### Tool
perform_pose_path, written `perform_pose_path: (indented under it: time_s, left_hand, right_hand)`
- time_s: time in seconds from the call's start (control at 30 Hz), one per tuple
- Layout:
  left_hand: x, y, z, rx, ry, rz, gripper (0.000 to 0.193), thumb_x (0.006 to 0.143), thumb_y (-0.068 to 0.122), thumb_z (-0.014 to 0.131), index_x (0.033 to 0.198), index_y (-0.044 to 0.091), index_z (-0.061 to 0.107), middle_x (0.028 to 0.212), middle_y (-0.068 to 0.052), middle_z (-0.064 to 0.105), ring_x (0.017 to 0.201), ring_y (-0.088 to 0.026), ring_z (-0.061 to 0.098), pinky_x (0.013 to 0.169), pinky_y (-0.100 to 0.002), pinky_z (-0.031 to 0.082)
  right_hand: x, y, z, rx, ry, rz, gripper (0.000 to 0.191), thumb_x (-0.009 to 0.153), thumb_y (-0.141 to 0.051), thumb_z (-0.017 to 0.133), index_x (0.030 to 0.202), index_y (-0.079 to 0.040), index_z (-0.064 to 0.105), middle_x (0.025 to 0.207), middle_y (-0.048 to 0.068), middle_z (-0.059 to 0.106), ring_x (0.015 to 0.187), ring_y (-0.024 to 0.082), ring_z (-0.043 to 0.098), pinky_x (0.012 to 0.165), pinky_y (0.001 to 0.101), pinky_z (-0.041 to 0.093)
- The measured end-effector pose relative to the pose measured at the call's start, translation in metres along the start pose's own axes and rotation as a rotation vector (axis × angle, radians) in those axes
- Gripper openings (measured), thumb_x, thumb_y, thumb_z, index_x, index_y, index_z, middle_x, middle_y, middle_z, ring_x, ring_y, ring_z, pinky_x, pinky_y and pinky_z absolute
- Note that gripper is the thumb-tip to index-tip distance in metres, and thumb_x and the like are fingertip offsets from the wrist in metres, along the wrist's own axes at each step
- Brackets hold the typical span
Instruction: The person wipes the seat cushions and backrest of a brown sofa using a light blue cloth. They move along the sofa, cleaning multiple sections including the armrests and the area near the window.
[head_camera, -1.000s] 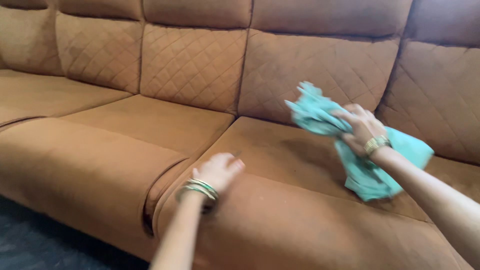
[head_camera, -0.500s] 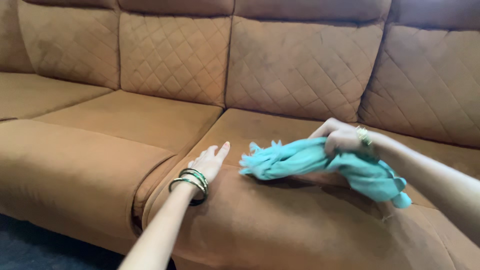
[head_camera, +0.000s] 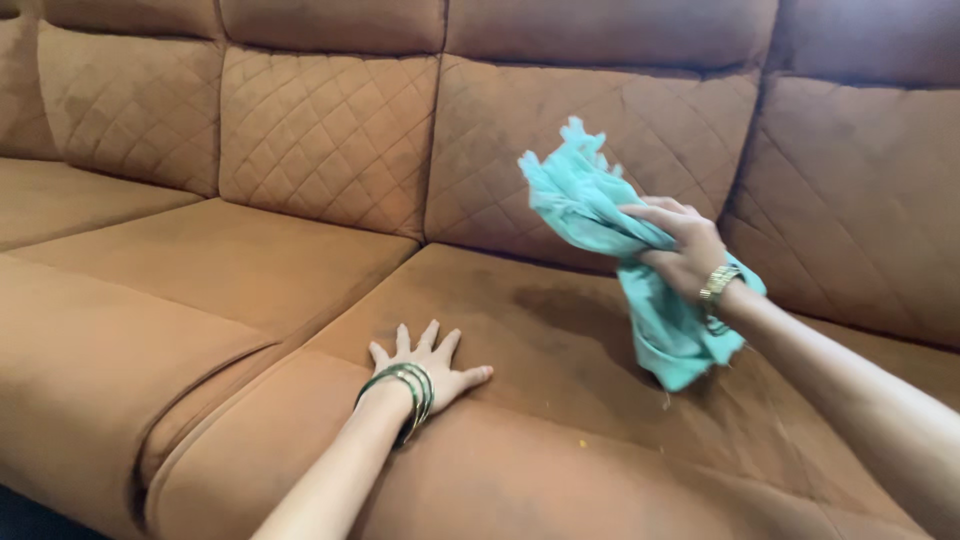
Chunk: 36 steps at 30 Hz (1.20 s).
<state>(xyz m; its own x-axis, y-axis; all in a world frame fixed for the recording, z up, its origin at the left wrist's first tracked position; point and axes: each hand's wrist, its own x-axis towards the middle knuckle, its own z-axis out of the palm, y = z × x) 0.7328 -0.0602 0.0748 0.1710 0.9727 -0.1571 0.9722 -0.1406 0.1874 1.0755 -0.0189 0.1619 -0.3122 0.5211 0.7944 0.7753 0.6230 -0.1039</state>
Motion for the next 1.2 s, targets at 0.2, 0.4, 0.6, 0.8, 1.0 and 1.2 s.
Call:
perform_pose_path:
  time_s: [0.2, 0.4, 0.6, 0.8, 1.0, 1.2]
  left_hand:
    - [0.005, -0.009, 0.005, -0.099, 0.13, -0.037, 0.08, 0.092, 0.071, 0.042, 0.158, 0.025, 0.032, 0.171, 0.004, 0.016, 0.158, -0.027, 0.01, 0.125, -0.06, 0.008]
    - [0.015, -0.021, 0.015, -0.109, 0.176, -0.039, 0.07, 0.093, 0.064, 0.043, 0.152, 0.028, 0.039, 0.167, 0.006, 0.025, 0.156, -0.024, 0.016, 0.123, -0.059, 0.012]
    - [0.008, -0.018, 0.011, -0.041, 0.278, -0.324, 0.069, 0.097, 0.063, 0.046, 0.15, 0.019, 0.045, 0.164, -0.004, 0.032, 0.153, -0.028, 0.025, 0.118, -0.075, 0.009]
    - [-0.048, -0.017, 0.024, -0.082, 0.464, -0.832, 0.085, 0.089, 0.075, 0.052, 0.153, 0.02, 0.041, 0.166, -0.021, 0.019, 0.149, -0.055, 0.005, 0.098, -0.087, 0.002]
    - [-0.118, -0.013, 0.059, -0.38, 0.47, -0.656, 0.084, 0.084, 0.078, 0.049, 0.156, 0.043, 0.028, 0.172, -0.003, -0.007, 0.155, -0.044, -0.02, 0.106, -0.087, 0.004]
    - [-0.152, -0.019, 0.104, -0.551, 0.479, -0.381, 0.094, 0.08, 0.076, 0.054, 0.16, 0.043, 0.017, 0.168, -0.006, -0.027, 0.152, -0.042, -0.03, 0.119, -0.067, 0.004]
  right_hand:
    - [0.054, 0.041, 0.122, -0.367, -0.455, 0.014, 0.07, 0.088, -0.044, 0.071, 0.153, -0.034, 0.047, 0.151, 0.009, 0.049, 0.135, 0.032, 0.049, 0.112, 0.0485, 0.043]
    - [0.038, 0.068, 0.183, -0.323, -0.782, 0.362, 0.074, 0.088, -0.058, 0.059, 0.156, -0.041, 0.035, 0.162, -0.005, 0.034, 0.146, 0.029, 0.034, 0.112, 0.0693, 0.031]
    - [0.012, 0.043, 0.163, -0.217, -0.643, 0.126, 0.057, 0.08, -0.04, 0.067, 0.135, -0.028, 0.061, 0.142, 0.002, 0.055, 0.125, 0.033, 0.054, 0.102, 0.0523, 0.047]
    - [-0.054, -0.031, 0.081, 0.23, -0.73, -0.023, 0.035, 0.066, -0.021, 0.067, 0.099, -0.011, 0.073, 0.102, 0.006, 0.07, 0.095, 0.027, 0.066, 0.08, 0.0412, 0.052]
    - [-0.034, -0.055, 0.02, 0.77, -0.888, 0.215, 0.031, 0.065, -0.006, 0.058, 0.091, -0.002, 0.075, 0.068, -0.001, 0.063, 0.06, 0.01, 0.05, 0.053, 0.0302, 0.04]
    - [0.035, -0.043, 0.057, 0.574, -0.773, 0.089, 0.043, 0.069, -0.01, 0.063, 0.11, -0.005, 0.074, 0.082, 0.006, 0.074, 0.075, 0.015, 0.065, 0.068, 0.03, 0.054]
